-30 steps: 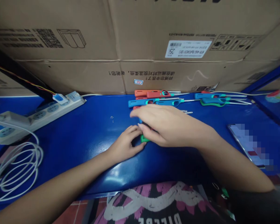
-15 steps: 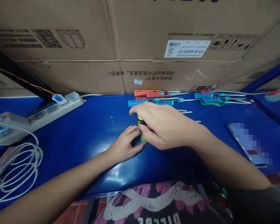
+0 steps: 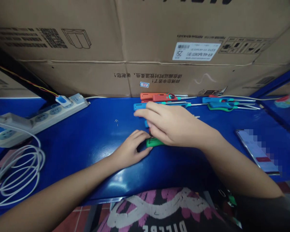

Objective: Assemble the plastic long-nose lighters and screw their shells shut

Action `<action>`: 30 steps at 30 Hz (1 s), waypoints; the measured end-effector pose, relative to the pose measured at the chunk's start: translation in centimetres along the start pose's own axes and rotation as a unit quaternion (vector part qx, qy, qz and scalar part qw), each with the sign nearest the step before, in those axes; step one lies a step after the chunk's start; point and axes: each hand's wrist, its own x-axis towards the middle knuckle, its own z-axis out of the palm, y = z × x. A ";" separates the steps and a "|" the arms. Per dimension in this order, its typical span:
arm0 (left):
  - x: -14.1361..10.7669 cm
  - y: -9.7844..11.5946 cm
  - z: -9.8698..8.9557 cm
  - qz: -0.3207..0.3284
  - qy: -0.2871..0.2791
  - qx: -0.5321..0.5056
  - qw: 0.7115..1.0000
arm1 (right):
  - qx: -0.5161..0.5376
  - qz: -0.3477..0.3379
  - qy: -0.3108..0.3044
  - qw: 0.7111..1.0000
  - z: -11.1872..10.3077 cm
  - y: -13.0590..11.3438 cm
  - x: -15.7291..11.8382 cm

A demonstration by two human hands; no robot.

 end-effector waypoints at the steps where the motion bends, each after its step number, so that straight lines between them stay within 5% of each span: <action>1: 0.0 0.0 0.0 0.003 0.005 0.000 1.000 | 0.007 0.006 0.000 1.000 0.0 -0.1 0.0; 5: -0.2 -0.1 0.1 0.017 0.016 0.004 1.000 | -0.007 0.035 -0.028 0.999 -0.3 -0.5 -0.1; 21: -0.3 0.4 -0.3 -0.017 -0.004 0.020 1.000 | 0.027 -0.025 0.000 0.999 -0.6 -1.3 -0.3; 30: -0.2 0.4 -0.4 0.000 -0.003 0.020 1.000 | 0.070 0.034 -0.040 0.996 -1.1 -1.5 -0.3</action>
